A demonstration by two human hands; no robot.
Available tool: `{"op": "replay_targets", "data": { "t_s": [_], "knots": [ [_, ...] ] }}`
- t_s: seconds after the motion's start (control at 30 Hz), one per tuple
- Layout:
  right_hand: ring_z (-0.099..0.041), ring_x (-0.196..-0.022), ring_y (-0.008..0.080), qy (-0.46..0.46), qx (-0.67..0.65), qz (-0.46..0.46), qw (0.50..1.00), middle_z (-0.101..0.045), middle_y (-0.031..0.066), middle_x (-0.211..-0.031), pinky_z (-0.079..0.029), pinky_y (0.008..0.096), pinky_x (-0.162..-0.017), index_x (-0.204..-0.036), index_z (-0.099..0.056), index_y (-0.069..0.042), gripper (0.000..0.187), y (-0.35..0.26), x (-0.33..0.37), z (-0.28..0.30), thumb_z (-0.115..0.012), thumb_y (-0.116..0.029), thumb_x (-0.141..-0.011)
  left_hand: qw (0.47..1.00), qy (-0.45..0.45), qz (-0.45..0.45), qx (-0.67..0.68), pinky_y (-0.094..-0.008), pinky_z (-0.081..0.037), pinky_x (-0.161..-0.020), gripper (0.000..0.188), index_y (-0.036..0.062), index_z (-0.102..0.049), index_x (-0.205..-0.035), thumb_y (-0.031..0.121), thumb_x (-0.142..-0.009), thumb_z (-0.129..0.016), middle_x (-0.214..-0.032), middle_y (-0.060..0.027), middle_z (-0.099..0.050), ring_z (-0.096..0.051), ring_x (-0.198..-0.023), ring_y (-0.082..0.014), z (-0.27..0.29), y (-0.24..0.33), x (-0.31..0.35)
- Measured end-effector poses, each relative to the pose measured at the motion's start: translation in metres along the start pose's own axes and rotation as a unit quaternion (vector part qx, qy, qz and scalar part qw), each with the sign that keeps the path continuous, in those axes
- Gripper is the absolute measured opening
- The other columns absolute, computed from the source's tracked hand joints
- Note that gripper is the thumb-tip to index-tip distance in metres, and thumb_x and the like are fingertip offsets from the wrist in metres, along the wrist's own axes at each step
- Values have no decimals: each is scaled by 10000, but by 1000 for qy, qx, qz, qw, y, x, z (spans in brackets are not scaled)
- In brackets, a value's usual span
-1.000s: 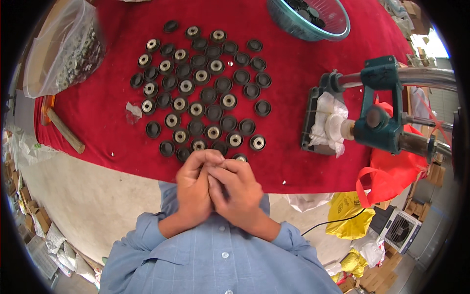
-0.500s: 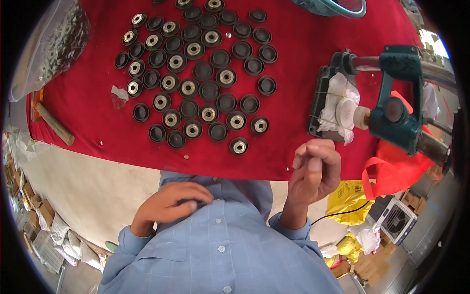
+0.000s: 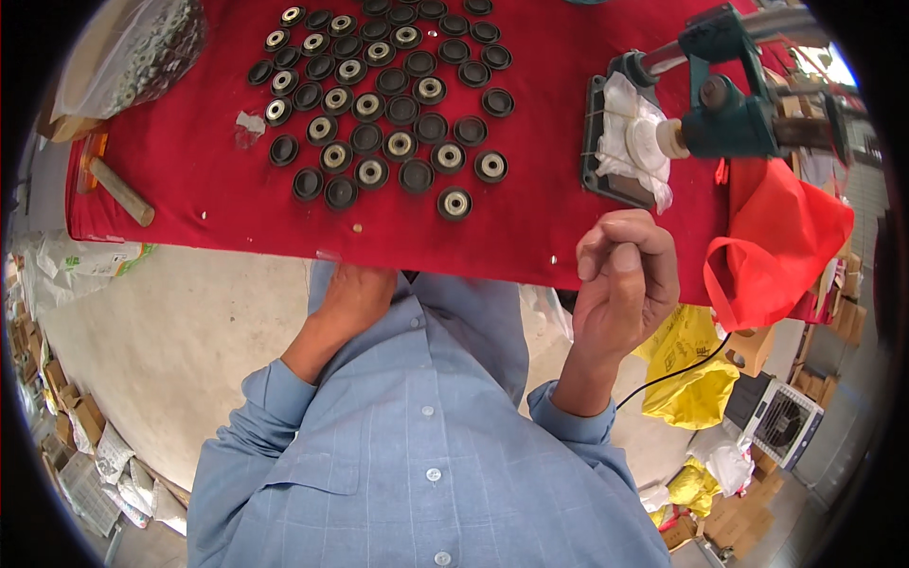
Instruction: The person assembles small circular magnets with metal rings by hand on a red table. They pick up the components, fit them together, and occasionally use a rubber mallet to tap the assembled units. The person also organizes the finished items into neat rows on the table.
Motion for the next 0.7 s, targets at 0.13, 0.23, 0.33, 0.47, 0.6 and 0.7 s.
{"op": "replay_targets", "data": {
  "t_s": [0.13, 0.23, 0.33, 0.47, 0.6, 0.7],
  "knots": [
    [-649, -752, 148, -121, -7, -63, 991, -689, 163, -979, -523, 265, -675, -1037, -735, 84, 168, -8, 23, -13, -635, 11, -923, 998, 42, -29, -27, -576, -451, -1089, 443, -29, -623, -1346, -15, -903, -638, -1337, -297, -628, -557, -1282, -523, 9, -3, 8],
    [-700, -818, 172, -263, 93, -149, 949, -727, 106, -947, -558, 295, -740, -1039, -753, 31, 185, -1, 51, -24, -701, -5, -865, 996, 60, -43, -41, -601, -461, -1045, 497, -23, -618, -1359, -36, -862, -619, -1342, -281, -616, -556, -1272, -506, 17, 6, 19],
    [-735, -830, 249, -374, 176, -148, 899, -744, 146, -956, -582, 356, -762, -1041, -753, 40, 193, 14, 82, -29, -700, -66, -889, 995, 62, -29, -75, -554, -435, -1111, 510, -36, -611, -1395, -20, -886, -629, -1399, -274, -591, -527, -1323, -481, 22, 11, 28],
    [-752, -882, 357, -395, 301, -174, 850, -756, 212, -1004, -589, 422, -809, -1081, -754, 44, 244, 56, 117, -11, -673, -118, -918, 992, 69, 22, -107, -559, -429, -1116, 541, -29, -600, -1432, -12, -892, -622, -1461, -259, -568, -528, -1330, -463, 27, 4, 38],
    [-739, -937, 422, -343, 412, -163, 828, -754, 245, -1037, -579, 460, -862, -1105, -752, 38, 260, 80, 127, 4, -649, -117, -924, 993, 73, 0, -90, -555, -436, -1102, 530, 9, -628, -1431, 14, -901, -629, -1475, -225, -589, -535, -1329, -440, 33, 4, 56],
    [-726, -1014, 427, -296, 376, -137, 867, -746, 251, -1087, -565, 466, -910, -1132, -744, 30, 270, 102, 134, 6, -648, -105, -918, 994, 43, -52, -83, -529, -437, -1099, 499, 60, -669, -1407, 34, -910, -635, -1482, -188, -608, -541, -1326, -409, 22, 10, 69]
  ]
}}
Point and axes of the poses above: each hand's wrist, its own x-axis away from the middle knuckle, its own z-axis out of the back of the hand, y = z × x, the point moved 7 cm from there along -x, towards the middle knuckle
